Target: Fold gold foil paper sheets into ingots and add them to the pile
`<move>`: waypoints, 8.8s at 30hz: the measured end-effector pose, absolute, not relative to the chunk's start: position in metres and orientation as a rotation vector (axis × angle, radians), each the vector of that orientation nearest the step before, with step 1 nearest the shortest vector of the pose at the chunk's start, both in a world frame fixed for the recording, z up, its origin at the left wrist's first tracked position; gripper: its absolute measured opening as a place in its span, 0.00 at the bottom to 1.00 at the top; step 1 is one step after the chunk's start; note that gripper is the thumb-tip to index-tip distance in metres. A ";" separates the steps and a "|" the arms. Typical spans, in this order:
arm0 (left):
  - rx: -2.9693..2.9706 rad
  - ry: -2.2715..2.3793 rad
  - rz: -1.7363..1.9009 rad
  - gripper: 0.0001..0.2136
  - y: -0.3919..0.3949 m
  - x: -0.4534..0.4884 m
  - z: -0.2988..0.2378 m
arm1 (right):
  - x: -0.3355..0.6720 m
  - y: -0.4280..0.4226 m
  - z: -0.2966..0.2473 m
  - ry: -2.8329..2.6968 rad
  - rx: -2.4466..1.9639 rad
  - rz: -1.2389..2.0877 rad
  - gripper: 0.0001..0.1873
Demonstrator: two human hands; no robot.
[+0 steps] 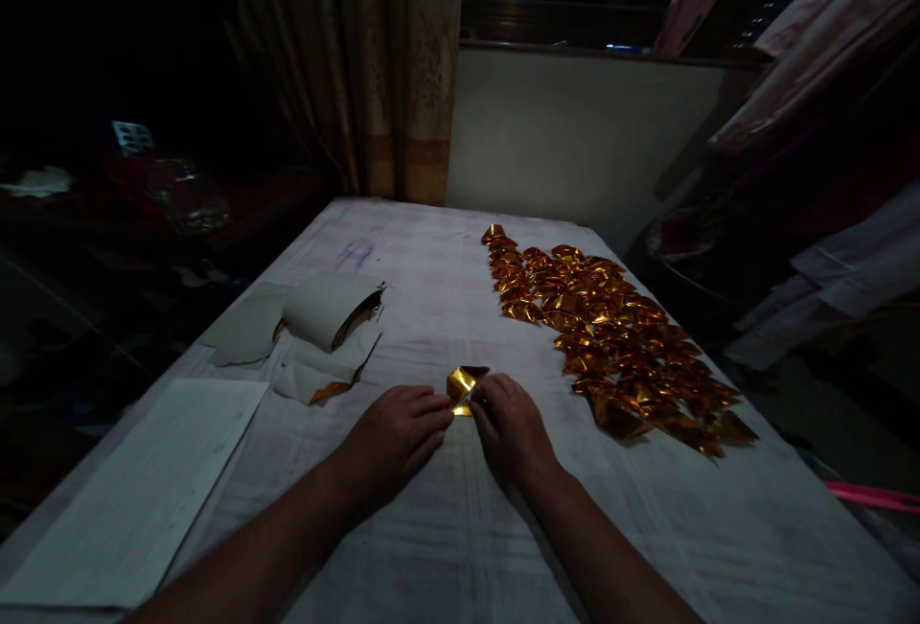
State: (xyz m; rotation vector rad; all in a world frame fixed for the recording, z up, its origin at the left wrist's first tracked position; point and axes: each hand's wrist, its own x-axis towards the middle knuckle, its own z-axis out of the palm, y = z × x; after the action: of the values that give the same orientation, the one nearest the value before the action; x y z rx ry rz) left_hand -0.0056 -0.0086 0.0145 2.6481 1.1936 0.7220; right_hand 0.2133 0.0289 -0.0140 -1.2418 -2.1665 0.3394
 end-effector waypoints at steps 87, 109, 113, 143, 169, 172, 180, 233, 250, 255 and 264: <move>2.730 1.198 0.644 0.10 -0.002 0.000 0.014 | 0.223 0.030 -0.009 -2.073 -1.270 0.545 0.07; 2.964 1.211 0.553 0.06 0.034 0.029 0.030 | 0.246 0.047 -0.015 -1.925 -1.441 0.465 0.27; 2.937 1.168 0.597 0.10 0.035 0.025 0.032 | 0.249 0.047 -0.013 -1.980 -1.319 0.479 0.20; 2.693 1.196 0.731 0.15 -0.018 0.021 0.016 | 0.238 0.029 -0.004 -2.156 -1.129 0.493 0.04; 2.711 1.168 0.725 0.20 -0.016 0.017 0.008 | 0.229 0.028 -0.002 -2.091 -1.317 0.492 0.08; 2.709 1.161 0.720 0.19 -0.016 0.017 0.009 | 0.228 0.028 -0.001 -2.079 -1.317 0.498 0.09; 2.701 1.131 0.679 0.18 -0.016 0.017 0.013 | 0.226 0.028 0.000 -2.072 -1.360 0.497 0.08; 2.776 1.059 0.596 0.17 -0.010 0.012 0.022 | 0.228 0.023 -0.004 -2.124 -1.269 0.428 0.07; 2.418 1.167 0.861 0.10 -0.005 -0.009 0.024 | 0.228 0.019 0.003 -2.282 -1.205 0.393 0.06; 2.460 1.235 0.746 0.06 0.001 -0.023 0.019 | 0.230 0.019 0.005 -2.333 -1.088 0.399 0.07; 2.367 1.426 0.793 0.05 0.005 -0.013 0.020 | 0.233 0.020 0.007 -2.389 -1.046 0.413 0.10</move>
State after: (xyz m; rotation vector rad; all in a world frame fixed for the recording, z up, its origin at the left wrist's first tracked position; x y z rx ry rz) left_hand -0.0130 0.0055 0.0200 2.3665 1.4256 0.7933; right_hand 0.2326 0.0202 0.0072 -1.0456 -2.3885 0.4132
